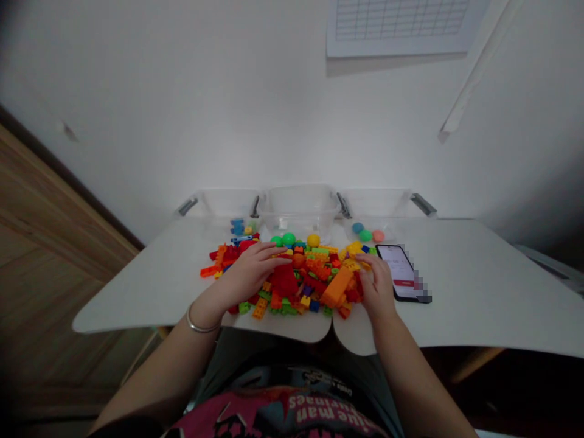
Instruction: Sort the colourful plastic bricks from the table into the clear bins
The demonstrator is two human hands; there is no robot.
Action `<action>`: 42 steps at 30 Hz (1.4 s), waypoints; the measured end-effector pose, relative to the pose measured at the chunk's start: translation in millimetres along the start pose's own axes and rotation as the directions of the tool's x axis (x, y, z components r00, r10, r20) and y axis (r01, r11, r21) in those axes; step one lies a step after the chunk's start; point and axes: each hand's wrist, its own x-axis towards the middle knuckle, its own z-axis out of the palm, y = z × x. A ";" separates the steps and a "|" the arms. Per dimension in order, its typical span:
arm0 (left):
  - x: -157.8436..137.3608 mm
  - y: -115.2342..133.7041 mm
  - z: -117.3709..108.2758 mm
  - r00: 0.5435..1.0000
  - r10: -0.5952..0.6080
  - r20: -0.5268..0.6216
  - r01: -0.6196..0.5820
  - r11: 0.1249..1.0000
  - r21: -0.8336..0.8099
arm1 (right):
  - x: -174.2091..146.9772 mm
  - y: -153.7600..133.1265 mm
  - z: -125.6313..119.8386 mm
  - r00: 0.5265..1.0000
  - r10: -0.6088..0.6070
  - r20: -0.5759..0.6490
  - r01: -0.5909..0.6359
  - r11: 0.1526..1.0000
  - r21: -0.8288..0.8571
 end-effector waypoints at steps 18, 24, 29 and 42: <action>10.7 -1.9 1.3 0.992 0.040 0.116 -0.076 0.943 0.325 | -1.2 -0.7 -0.2 1.000 0.021 -0.004 -0.021 1.000 -0.002; 11.1 2.3 4.7 0.999 0.012 0.036 -0.024 0.942 0.334 | -0.5 -2.0 0.1 1.000 0.024 0.002 -0.024 1.000 0.011; 10.5 4.7 6.5 0.999 -0.024 -0.041 0.034 0.967 0.254 | 0.0 -0.9 0.6 0.999 0.032 0.002 -0.032 0.999 0.000; 5.4 -1.0 12.7 0.875 -0.380 -0.300 0.347 0.924 -0.158 | 0.4 2.8 1.7 0.997 0.072 0.037 -0.070 0.997 -0.036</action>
